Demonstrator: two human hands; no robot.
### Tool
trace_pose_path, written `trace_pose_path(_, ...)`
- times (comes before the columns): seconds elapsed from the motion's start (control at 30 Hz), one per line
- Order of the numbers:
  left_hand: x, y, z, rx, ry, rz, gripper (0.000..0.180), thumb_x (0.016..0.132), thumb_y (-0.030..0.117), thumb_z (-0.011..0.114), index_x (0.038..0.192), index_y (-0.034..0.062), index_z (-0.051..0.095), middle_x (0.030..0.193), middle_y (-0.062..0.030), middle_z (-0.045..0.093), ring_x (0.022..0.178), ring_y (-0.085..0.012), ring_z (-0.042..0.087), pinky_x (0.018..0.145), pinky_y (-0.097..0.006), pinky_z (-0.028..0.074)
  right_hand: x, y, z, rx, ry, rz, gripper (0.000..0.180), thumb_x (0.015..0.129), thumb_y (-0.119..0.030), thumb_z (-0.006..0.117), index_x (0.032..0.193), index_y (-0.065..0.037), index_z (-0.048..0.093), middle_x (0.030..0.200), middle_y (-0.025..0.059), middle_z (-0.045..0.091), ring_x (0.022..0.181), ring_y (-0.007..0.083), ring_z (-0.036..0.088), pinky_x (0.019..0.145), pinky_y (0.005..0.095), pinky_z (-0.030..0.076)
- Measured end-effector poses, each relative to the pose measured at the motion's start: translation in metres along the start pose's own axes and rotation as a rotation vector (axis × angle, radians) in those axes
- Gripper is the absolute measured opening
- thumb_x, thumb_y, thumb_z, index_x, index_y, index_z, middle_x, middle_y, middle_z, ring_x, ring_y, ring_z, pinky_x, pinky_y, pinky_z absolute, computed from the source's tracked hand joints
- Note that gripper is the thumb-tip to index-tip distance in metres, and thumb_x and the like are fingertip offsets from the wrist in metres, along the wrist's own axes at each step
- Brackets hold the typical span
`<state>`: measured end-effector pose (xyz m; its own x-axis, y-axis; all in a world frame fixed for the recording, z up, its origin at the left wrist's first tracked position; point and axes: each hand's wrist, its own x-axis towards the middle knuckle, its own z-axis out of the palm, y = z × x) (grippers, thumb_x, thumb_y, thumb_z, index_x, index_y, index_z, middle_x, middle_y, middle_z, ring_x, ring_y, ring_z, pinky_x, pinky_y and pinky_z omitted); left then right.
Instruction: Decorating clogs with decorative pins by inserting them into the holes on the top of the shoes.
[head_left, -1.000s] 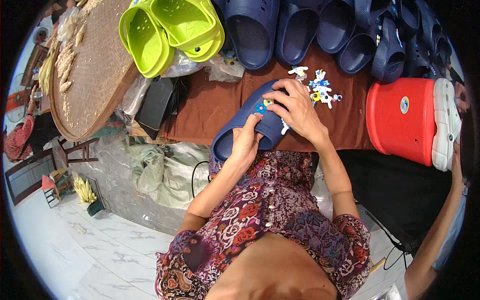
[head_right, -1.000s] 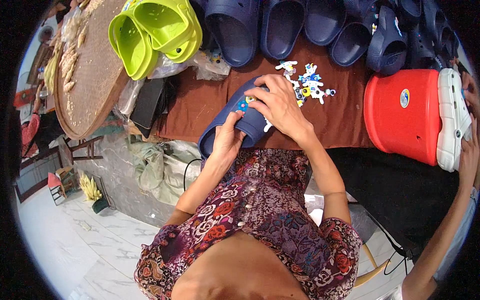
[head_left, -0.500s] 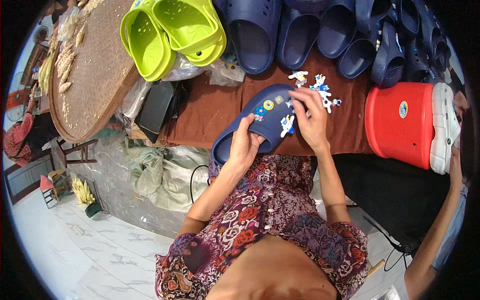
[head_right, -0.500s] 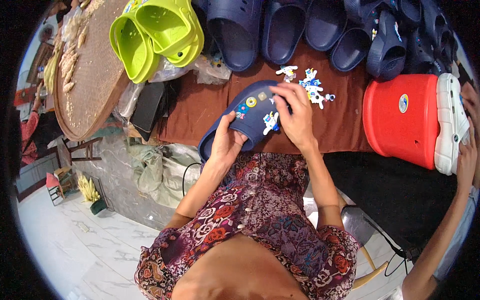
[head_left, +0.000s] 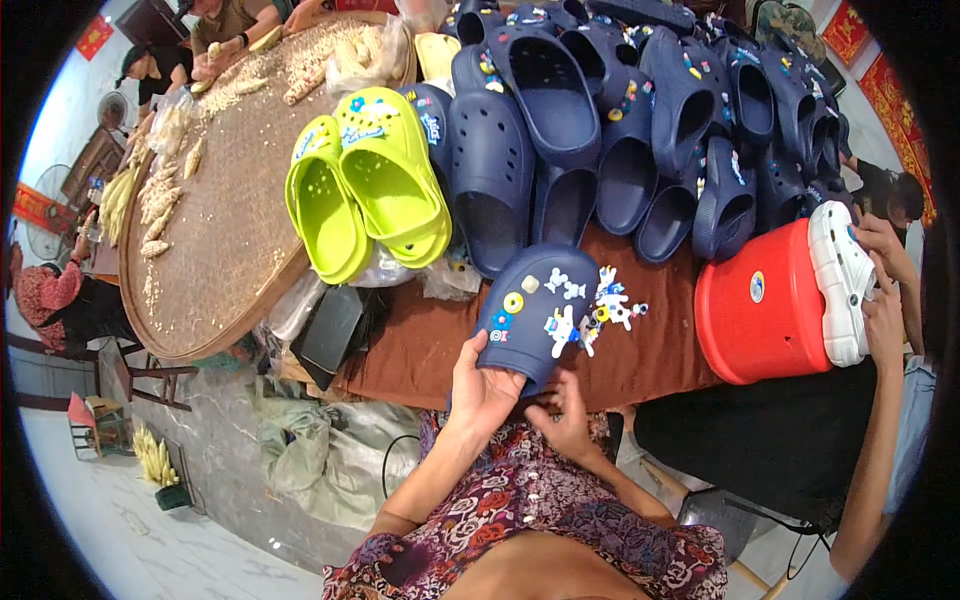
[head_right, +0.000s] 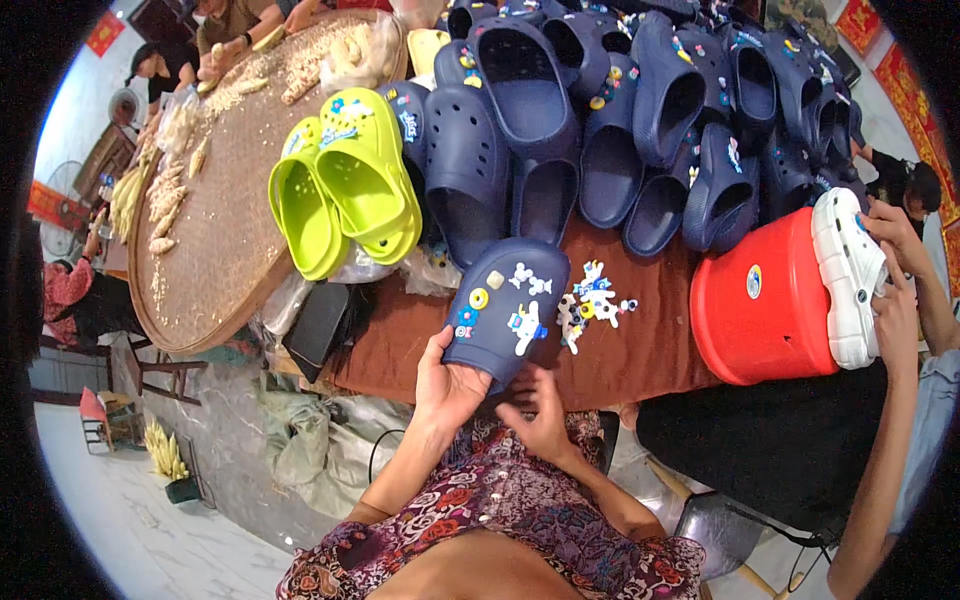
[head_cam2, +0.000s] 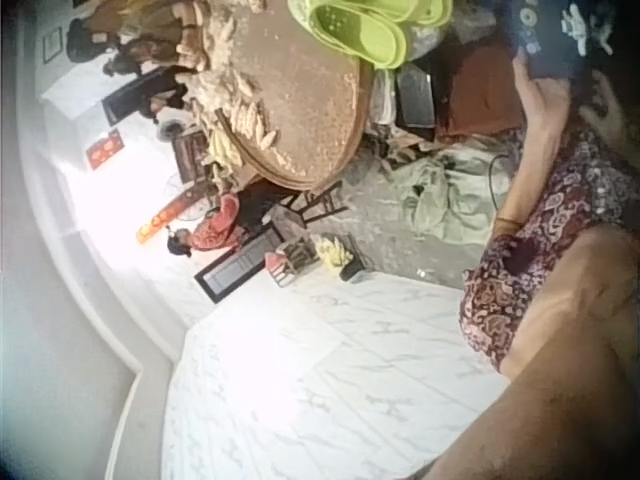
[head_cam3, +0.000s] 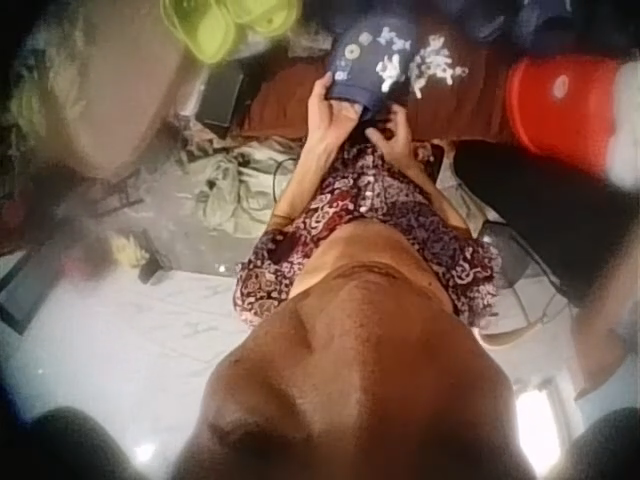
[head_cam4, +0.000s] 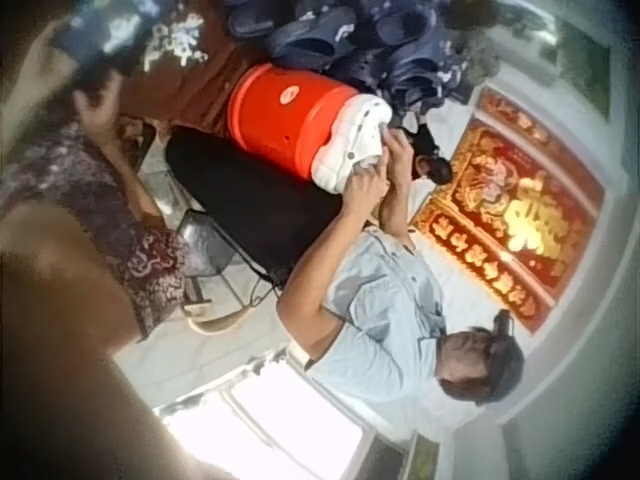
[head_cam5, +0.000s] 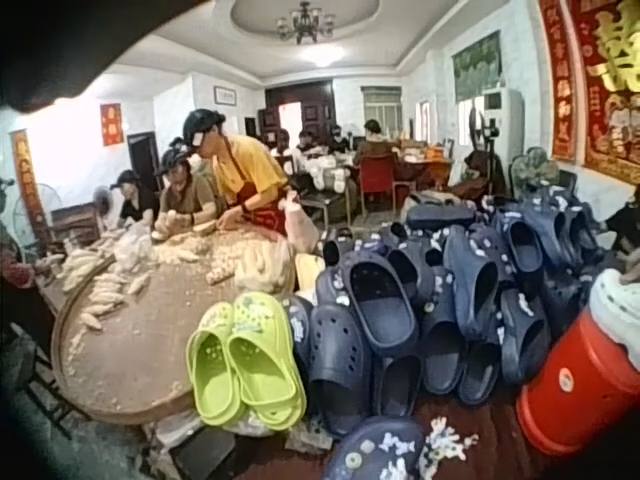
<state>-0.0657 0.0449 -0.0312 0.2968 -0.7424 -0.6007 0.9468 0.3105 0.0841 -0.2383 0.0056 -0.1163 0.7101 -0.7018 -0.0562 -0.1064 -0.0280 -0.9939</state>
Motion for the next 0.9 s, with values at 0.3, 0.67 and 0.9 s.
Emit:
trace_pose_path(0.3,0.011,0.0,0.042,-0.249,-0.272,-0.085,0.041,0.101,0.026,0.052,0.132,0.0004,0.053,0.137,-0.0143,0.058,0.13,-0.0282,0.054,0.112,-0.044,0.042,0.041,-0.03,0.022,-0.056,-0.044,-0.107,0.081,0.085,-0.02,0.077,0.142,0.008,0.027,0.119,0.0231,0.061,0.112,0.0321,0.063,0.094,0.0409,0.051)
trace_pose_path(0.67,-0.011,-0.005,0.05,0.416,-0.521,0.008,0.038,0.1,0.024,0.054,0.128,-0.0012,0.053,0.119,-0.0168,0.065,0.108,-0.0276,0.065,0.096,-0.043,0.054,0.095,-0.086,-0.076,0.046,0.196,-0.227,0.068,0.089,-0.018,0.059,0.146,0.005,0.032,0.135,0.0149,0.05,0.122,0.0225,0.05,0.106,0.0364,0.04)
trace_pose_path(0.9,0.061,0.02,0.063,0.6,-0.398,0.402,0.027,0.099,0.012,0.054,0.123,0.0001,0.057,0.112,-0.0135,0.066,0.1,-0.0216,0.066,0.09,-0.037,0.055,0.192,-0.154,-0.147,0.03,0.276,-0.211,0.065,0.096,-0.035,0.054,0.144,0.007,0.041,0.14,0.0153,0.049,0.127,0.0207,0.046,0.11,0.0304,0.032)
